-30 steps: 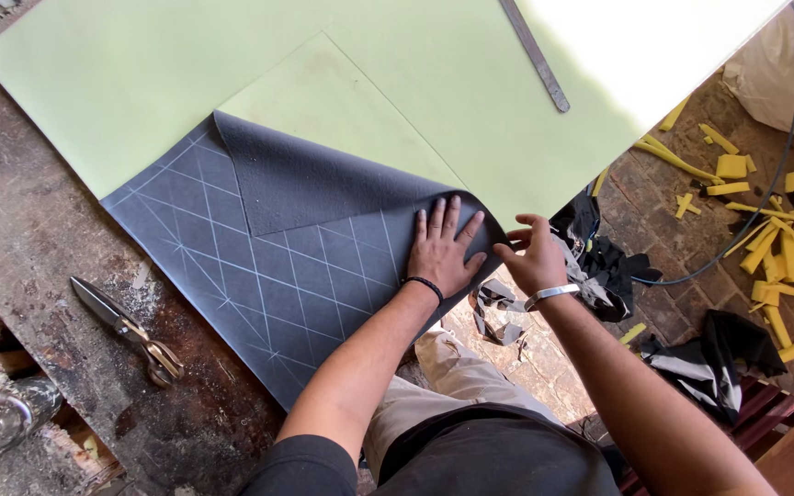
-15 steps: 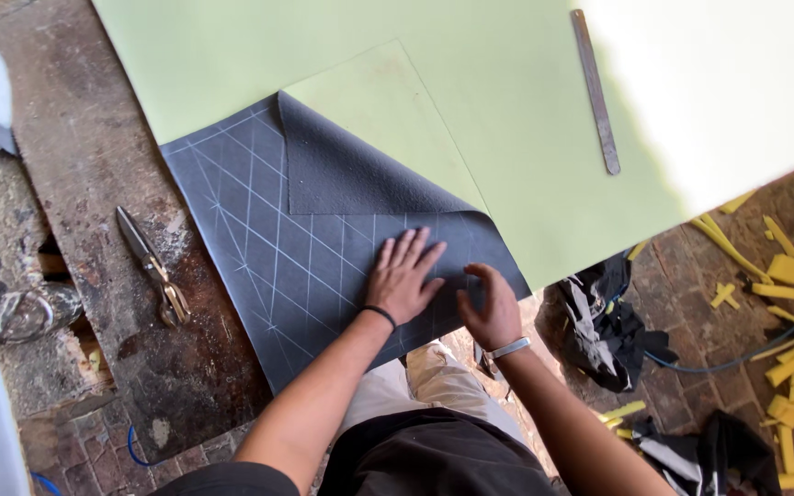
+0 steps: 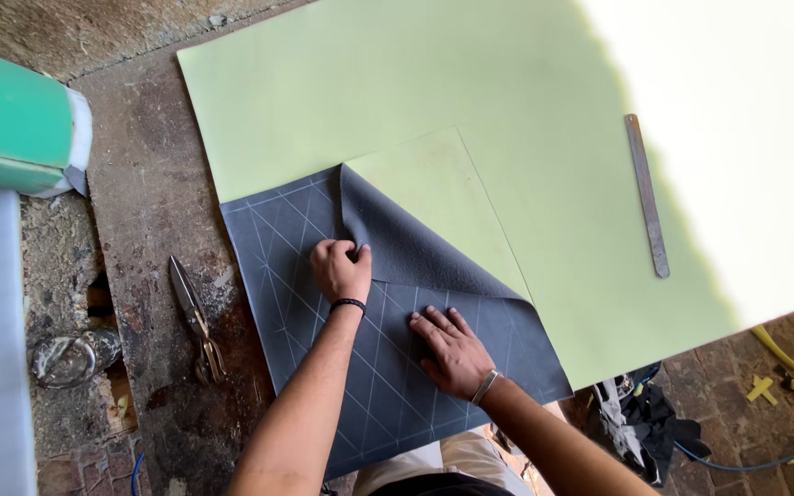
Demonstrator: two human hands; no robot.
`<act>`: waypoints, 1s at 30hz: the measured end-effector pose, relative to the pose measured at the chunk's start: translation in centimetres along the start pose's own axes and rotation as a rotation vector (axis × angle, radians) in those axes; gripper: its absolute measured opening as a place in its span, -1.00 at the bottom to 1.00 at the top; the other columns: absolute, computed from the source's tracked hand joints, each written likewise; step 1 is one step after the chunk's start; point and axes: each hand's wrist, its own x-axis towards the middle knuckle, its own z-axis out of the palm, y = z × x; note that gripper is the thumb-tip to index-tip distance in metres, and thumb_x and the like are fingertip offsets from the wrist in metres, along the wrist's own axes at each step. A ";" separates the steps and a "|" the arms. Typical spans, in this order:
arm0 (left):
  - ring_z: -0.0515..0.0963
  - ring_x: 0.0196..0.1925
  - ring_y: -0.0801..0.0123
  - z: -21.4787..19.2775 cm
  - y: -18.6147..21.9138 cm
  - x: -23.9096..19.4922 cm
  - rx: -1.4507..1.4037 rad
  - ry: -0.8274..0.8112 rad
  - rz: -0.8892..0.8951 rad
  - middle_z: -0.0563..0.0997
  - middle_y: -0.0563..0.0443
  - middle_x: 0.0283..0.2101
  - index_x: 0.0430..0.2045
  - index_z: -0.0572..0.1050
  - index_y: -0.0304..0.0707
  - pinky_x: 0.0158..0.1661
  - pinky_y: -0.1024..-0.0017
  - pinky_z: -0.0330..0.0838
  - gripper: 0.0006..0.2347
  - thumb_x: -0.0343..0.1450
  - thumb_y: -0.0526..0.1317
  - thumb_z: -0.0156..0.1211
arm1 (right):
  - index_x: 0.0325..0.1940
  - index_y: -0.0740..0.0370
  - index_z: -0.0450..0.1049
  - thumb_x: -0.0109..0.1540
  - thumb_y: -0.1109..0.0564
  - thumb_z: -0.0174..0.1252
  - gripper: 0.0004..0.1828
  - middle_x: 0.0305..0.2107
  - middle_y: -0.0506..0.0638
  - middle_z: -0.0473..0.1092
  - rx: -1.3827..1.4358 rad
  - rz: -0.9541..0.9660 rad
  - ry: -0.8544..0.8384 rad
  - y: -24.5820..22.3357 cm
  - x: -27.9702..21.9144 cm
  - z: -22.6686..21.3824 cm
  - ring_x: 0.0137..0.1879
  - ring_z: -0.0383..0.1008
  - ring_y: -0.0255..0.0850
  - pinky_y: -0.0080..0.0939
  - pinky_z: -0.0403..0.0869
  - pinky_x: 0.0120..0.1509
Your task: The person places a dark gray vinyl sheet with a grid pattern onto a light green foam board, smooths it, and uses a metal ruler to press the edges. They then use a spray gun to apply adhesive to the foam and fold the vinyl over the foam, pressing it down to adhere. The person repeats this process with additional vinyl and foam pieces.
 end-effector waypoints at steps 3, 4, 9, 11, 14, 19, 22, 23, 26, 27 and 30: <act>0.63 -0.06 0.25 0.1 3.8 3.4 -0.771 -0.121 -0.139 0.62 -0.20 -0.03 0.03 0.34 -0.29 -0.02 0.34 0.54 -0.59 0.36 -0.21 0.38 | 0.47 0.19 0.05 0.14 -0.11 0.27 -0.09 0.44 0.09 0.08 0.073 -0.031 -0.110 -1.9 3.6 0.6 0.59 -0.09 0.03 0.27 -0.20 0.60; 0.61 -0.08 0.29 -0.1 5.3 4.4 -0.880 -0.183 -0.191 0.60 -0.19 -0.03 0.09 0.28 -0.25 -0.09 0.36 0.53 -0.53 0.34 -0.25 0.36 | 0.47 0.18 0.05 0.15 -0.14 0.27 -0.09 0.44 0.10 0.06 0.075 -0.050 -0.138 -2.5 5.2 0.8 0.58 -0.10 0.03 0.29 -0.22 0.59; 0.57 -0.08 0.36 -1.7 12.2 8.8 -1.102 -0.440 -0.317 0.55 -0.10 0.04 0.26 0.14 -0.15 -0.25 0.35 0.49 -0.37 0.30 -0.31 0.32 | 0.50 0.07 0.09 0.26 -0.31 0.05 -0.18 0.44 0.07 0.11 -0.113 -0.124 -0.130 -0.5 14.6 -0.4 0.60 -0.10 0.00 0.32 -0.28 0.63; 0.58 -0.03 0.35 -1.3 13.5 10.1 -1.117 -0.483 -0.307 0.54 -0.13 0.07 0.27 0.16 -0.15 -0.18 0.35 0.53 -0.37 0.30 -0.32 0.32 | 0.51 0.01 0.09 0.28 -0.38 -0.06 -0.19 0.44 0.02 0.12 -0.167 -0.060 -0.185 1.9 18.3 -2.1 0.61 -0.10 -0.05 0.30 -0.31 0.67; 0.58 0.08 0.26 0.6 13.0 11.7 -1.186 -0.508 -0.240 0.50 -0.19 0.15 0.29 0.18 -0.17 -0.05 0.32 0.58 -0.40 0.34 -0.31 0.32 | 0.56 -0.10 0.02 0.27 -0.46 -0.20 -0.15 0.46 -0.02 0.04 -0.255 0.007 -0.310 4.6 21.5 -4.5 0.62 -0.18 -0.07 0.24 -0.34 0.67; 0.53 0.33 0.12 2.3 6.4 12.5 -0.523 -0.204 0.288 0.52 -0.04 0.28 0.23 0.38 -0.07 0.24 0.15 0.47 -0.57 0.43 -0.18 0.29 | 0.60 -0.08 -0.16 0.25 -0.59 -0.34 -0.04 0.55 0.00 -0.23 -0.369 0.215 -0.206 8.8 25.5 -7.8 0.64 -0.35 -0.08 0.15 -0.37 0.62; 0.20 0.50 0.01 0.5 1.3 12.6 -0.028 -0.126 0.477 0.23 -0.08 0.46 0.34 0.27 0.09 0.39 -0.08 0.04 -0.51 0.47 0.02 0.14 | 0.62 0.00 -0.23 0.24 -0.64 -0.38 0.05 0.56 0.03 -0.30 -0.350 0.376 -0.029 11.6 26.8 -9.2 0.65 -0.39 -0.08 0.11 -0.36 0.63; 0.10 0.51 -0.02 0.0 0.4 12.5 0.149 -0.136 0.516 0.14 -0.11 0.50 0.38 0.23 0.14 0.39 -0.16 -0.13 -0.48 0.48 0.09 0.08 | 0.62 0.05 -0.25 0.24 -0.66 -0.39 0.08 0.56 0.05 -0.31 -0.354 0.446 0.022 12.4 27.1 -9.5 0.65 -0.40 -0.07 0.09 -0.36 0.63; -0.07 0.56 0.08 -0.8 -0.2 12.4 0.259 -0.228 0.369 -0.02 -0.04 0.55 0.44 0.08 0.23 0.40 -0.24 -0.33 -0.41 0.47 0.24 -0.14 | 0.61 0.21 -0.30 0.25 -0.65 -0.38 0.14 0.55 0.12 -0.34 -0.307 0.578 0.105 14.1 28.4 -10.0 0.64 -0.44 -0.06 0.07 -0.36 0.62; -0.07 0.56 0.07 -1.0 -0.1 12.3 0.275 -0.226 0.368 -0.03 -0.05 0.55 0.45 0.07 0.23 0.40 -0.24 -0.32 -0.41 0.48 0.24 -0.15 | 0.61 0.23 -0.30 0.25 -0.64 -0.37 0.15 0.55 0.14 -0.34 -0.304 0.590 0.107 14.4 28.7 -10.0 0.65 -0.44 -0.04 0.07 -0.35 0.62; -0.07 0.56 0.05 -1.2 0.5 12.6 0.315 -0.229 0.365 -0.07 -0.05 0.55 0.46 0.03 0.22 0.40 -0.24 -0.31 -0.40 0.48 0.25 -0.17 | 0.61 0.28 -0.30 0.26 -0.63 -0.36 0.16 0.55 0.17 -0.35 -0.294 0.625 0.120 14.5 29.1 -9.8 0.65 -0.44 -0.02 0.06 -0.34 0.63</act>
